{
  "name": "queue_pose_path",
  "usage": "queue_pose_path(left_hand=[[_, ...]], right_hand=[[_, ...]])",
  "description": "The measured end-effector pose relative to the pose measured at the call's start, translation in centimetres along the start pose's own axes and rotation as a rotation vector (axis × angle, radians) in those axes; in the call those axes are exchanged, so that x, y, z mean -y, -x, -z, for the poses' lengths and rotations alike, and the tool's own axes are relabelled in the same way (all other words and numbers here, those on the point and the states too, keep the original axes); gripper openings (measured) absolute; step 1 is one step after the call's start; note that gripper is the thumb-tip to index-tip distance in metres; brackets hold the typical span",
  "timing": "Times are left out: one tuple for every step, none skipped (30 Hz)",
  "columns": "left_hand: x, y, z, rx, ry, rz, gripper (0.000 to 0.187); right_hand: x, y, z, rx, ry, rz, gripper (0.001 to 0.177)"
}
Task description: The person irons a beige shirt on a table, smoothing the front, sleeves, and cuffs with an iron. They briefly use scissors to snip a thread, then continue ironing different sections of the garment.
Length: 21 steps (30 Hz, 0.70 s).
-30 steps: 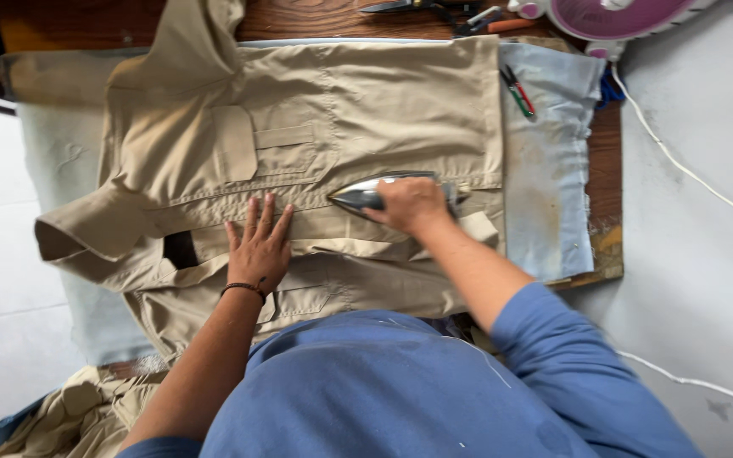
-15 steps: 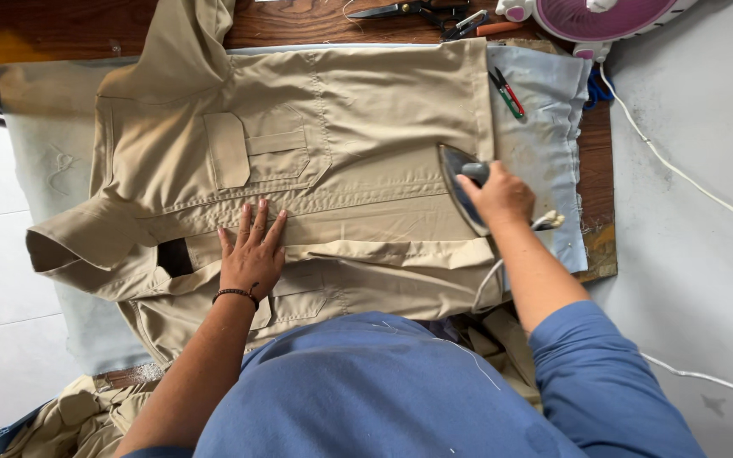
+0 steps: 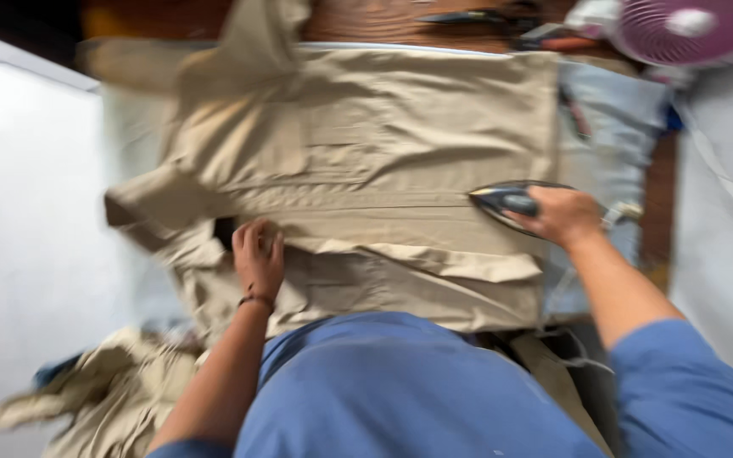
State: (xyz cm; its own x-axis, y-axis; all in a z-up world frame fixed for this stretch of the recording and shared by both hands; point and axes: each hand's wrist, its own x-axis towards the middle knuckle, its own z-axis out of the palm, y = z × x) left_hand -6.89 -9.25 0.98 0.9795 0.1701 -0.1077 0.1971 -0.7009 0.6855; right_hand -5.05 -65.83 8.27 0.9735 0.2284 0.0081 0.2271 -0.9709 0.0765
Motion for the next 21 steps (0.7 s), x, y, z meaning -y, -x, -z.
queue_pose_path(left_hand=[[0.2, -0.4, 0.9, -0.041, -0.032, 0.033, 0.033], [0.2, -1.3, 1.2, -0.197, 0.193, 0.309, 0.044], [0.2, -2.3, 1.3, -0.355, 0.427, 0.575, 0.055], [-0.4, -3.2, 2.3, -0.376, 0.424, 0.583, 0.055], [-1.0, -4.2, 3.1, -0.387, 0.551, 0.670, 0.064], [-1.8, -5.1, 3.5, -0.385, 0.686, 0.754, 0.073], [-2.2, -5.8, 4.0, -0.394, 0.689, 0.759, 0.073], [-2.7, -6.6, 4.5, -0.366, 0.664, 0.833, 0.067], [-3.2, -7.4, 4.8, -0.338, 0.638, 0.908, 0.061], [-3.1, -7.7, 4.9, -0.331, 0.642, 0.913, 0.061], [-3.0, -8.1, 5.0, -0.338, 0.706, 0.926, 0.038], [-2.9, -8.8, 5.2, -0.348, 0.772, 0.934, 0.024], [-2.1, -9.2, 5.1, -0.345, 0.776, 0.933, 0.024], [-1.3, -9.4, 5.2, -0.337, 0.713, 0.905, 0.022], [-0.5, -9.7, 5.2, -0.329, 0.650, 0.876, 0.022], [-0.3, -9.7, 5.4, -0.322, 0.644, 0.877, 0.022], [-0.1, -9.6, 5.6, -0.339, 0.657, 0.892, 0.028], [-0.1, -9.9, 5.6, -0.353, 0.674, 0.902, 0.036], [0.2, -10.0, 5.5, -0.342, 0.673, 0.899, 0.036], [0.5, -9.9, 5.5, -0.362, 0.675, 0.896, 0.034], [0.9, -9.8, 5.5, -0.382, 0.676, 0.892, 0.034]], right_hand=[[0.3, -0.5, -0.8, -0.013, -0.037, 0.047, 0.051], [0.1, -0.4, -1.3, 0.025, 0.106, -0.009, 0.052], [-0.2, -0.3, -1.9, 0.059, 0.249, -0.066, 0.056], [-0.1, -0.6, -2.2, 0.051, 0.240, -0.046, 0.056], [-0.1, -0.8, -2.4, 0.058, 0.227, -0.052, 0.058], [-0.5, -0.4, -2.4, 0.069, 0.223, -0.065, 0.059], [-0.5, -0.5, -2.6, 0.067, 0.224, -0.055, 0.059], [-0.5, -0.4, -2.7, 0.076, 0.239, -0.061, 0.060], [-0.7, -0.4, -2.8, 0.084, 0.254, -0.068, 0.061], [-0.7, -0.2, -2.8, 0.090, 0.261, -0.067, 0.061], [-0.9, -0.1, -2.9, 0.090, 0.246, -0.053, 0.061], [-0.9, -0.4, -3.1, 0.084, 0.229, -0.040, 0.061], [-1.2, -0.4, -3.1, 0.084, 0.234, -0.041, 0.061], [-1.1, -0.3, -3.2, 0.066, 0.220, -0.039, 0.061], [-1.1, -0.1, -3.3, 0.049, 0.205, -0.037, 0.061], [-1.1, -0.1, -3.4, 0.055, 0.204, -0.043, 0.061], [-1.1, 0.0, -3.5, 0.054, 0.208, -0.041, 0.060], [-1.3, -0.1, -3.5, 0.049, 0.219, -0.044, 0.059], [-1.3, 0.0, -3.5, 0.053, 0.223, -0.053, 0.059], [-1.3, 0.0, -3.5, 0.039, 0.231, -0.040, 0.059], [-1.3, 0.0, -3.6, 0.025, 0.239, -0.026, 0.059]])
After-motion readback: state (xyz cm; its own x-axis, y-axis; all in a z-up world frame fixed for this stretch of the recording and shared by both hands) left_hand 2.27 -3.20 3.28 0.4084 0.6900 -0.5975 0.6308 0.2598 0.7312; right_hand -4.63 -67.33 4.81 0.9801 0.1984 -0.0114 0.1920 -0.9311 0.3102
